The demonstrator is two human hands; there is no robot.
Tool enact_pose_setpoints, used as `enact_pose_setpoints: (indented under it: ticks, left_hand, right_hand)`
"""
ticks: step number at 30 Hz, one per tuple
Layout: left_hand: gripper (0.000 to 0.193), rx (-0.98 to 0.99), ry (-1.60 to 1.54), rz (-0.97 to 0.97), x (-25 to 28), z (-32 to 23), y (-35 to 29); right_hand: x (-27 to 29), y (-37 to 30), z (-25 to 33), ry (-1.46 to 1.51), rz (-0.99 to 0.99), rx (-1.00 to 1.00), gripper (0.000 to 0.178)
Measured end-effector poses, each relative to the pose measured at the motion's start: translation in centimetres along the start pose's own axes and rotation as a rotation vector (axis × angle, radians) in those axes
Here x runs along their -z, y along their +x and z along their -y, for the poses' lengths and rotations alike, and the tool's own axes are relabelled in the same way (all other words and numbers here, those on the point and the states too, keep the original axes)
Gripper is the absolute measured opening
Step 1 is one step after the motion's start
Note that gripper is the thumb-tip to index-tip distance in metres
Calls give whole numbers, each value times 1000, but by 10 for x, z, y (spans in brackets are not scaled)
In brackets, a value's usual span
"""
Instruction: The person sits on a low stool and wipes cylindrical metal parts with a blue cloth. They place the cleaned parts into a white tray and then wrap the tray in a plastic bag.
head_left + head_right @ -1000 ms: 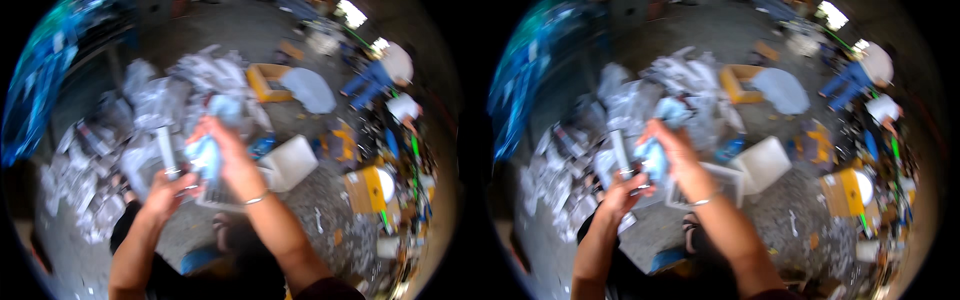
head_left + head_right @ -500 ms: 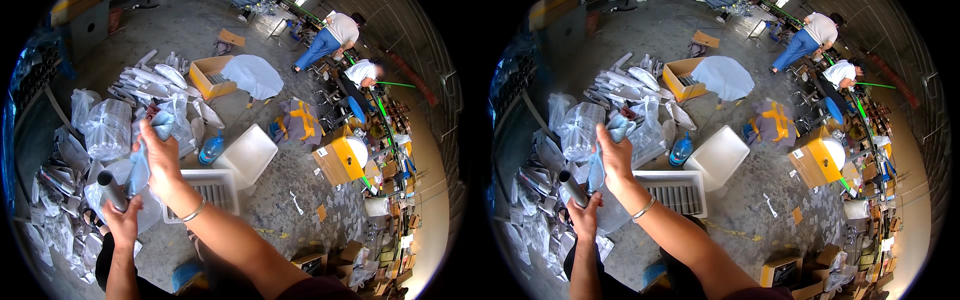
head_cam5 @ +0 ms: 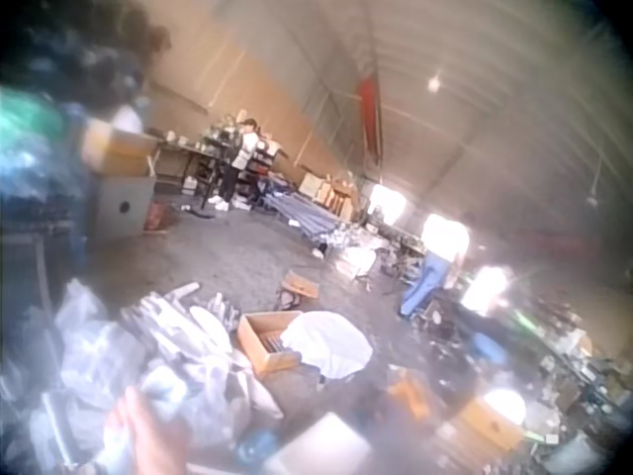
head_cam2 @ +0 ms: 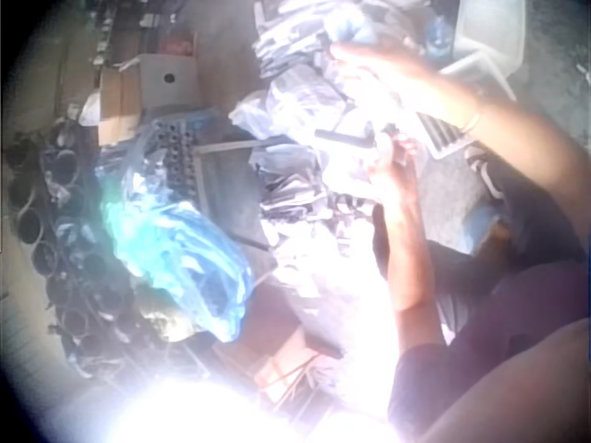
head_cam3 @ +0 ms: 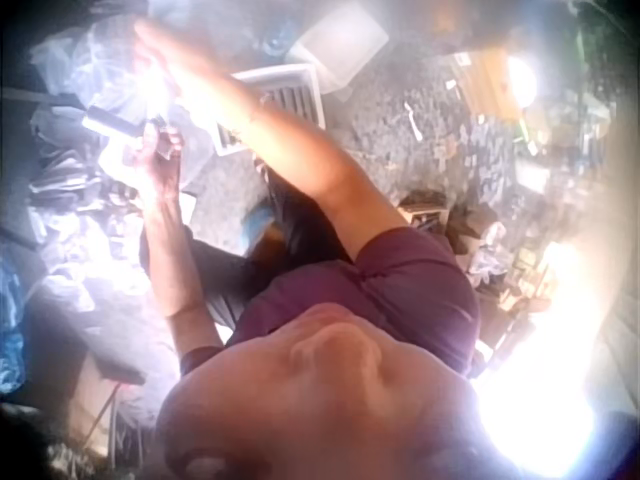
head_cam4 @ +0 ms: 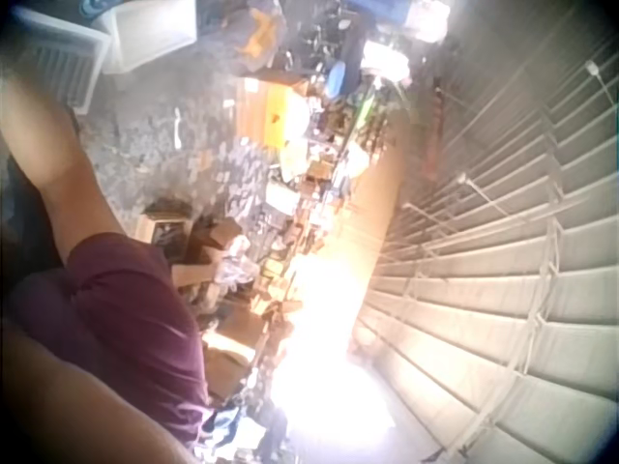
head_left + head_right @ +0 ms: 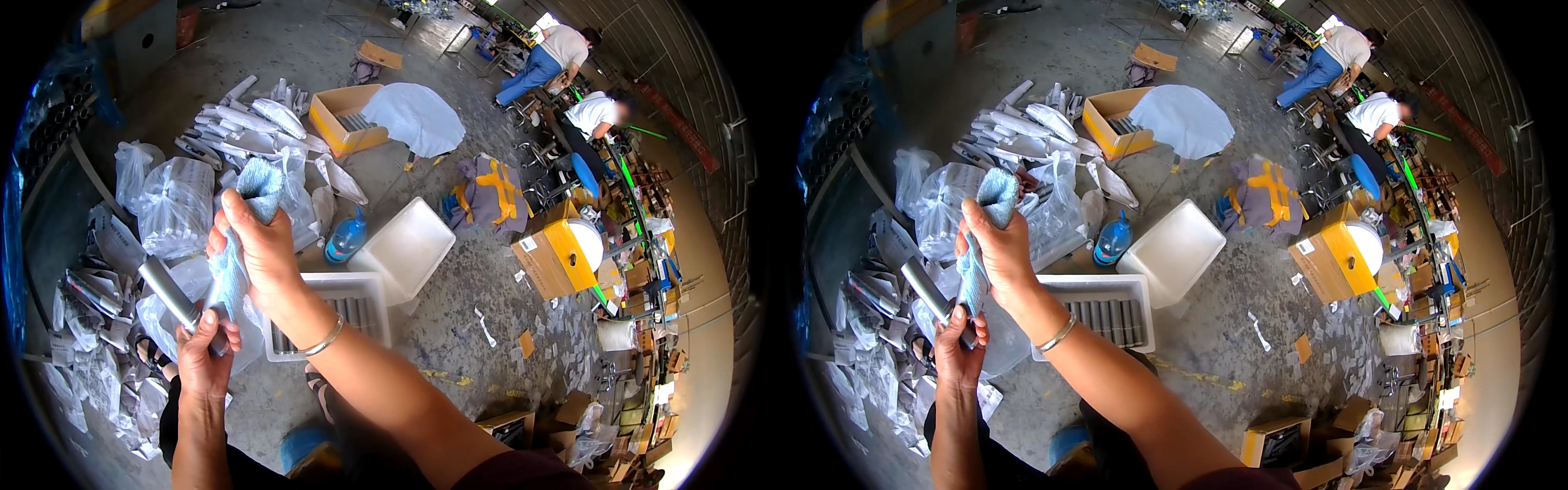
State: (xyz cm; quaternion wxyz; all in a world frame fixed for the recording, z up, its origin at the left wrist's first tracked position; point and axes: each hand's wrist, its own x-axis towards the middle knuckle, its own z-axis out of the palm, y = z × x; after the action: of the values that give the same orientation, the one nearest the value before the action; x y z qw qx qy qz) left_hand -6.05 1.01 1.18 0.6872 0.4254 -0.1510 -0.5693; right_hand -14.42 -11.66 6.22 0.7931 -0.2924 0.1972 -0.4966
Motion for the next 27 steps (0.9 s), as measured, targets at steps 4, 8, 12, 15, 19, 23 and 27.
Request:
enact_pose_setpoints:
  ticks: [4, 8, 12, 15, 19, 23, 27]
  left_hand:
    - [32, -244, 337, -59, 0, -1, 6]
    - [34, -156, 292, -11, 8, -7, 6]
    - [35, 141, -258, 61, 20, -7, 4]
    - [34, 48, -220, 17, 18, -8, 0]
    - [34, -63, -93, -112, 13, -13, 0]
    - [31, -401, 310, -92, 19, -12, 1]
    - [22, -683, 659, -204, 36, 2, 6]
  right_hand:
    - [-2, 6, -13, 51, -322, 11, 28]
    - [-4, 7, -10, 46, -204, -38, 28]
    - [-7, 1, -4, 95, 102, -52, 24]
    - [-14, 0, -7, 88, 115, -49, 24]
    - [-17, 3, -21, 58, -21, -53, 27]
    - [-20, 5, -36, 32, -110, -93, 30]
    - [-22, -6, -55, -110, -76, -142, 28]
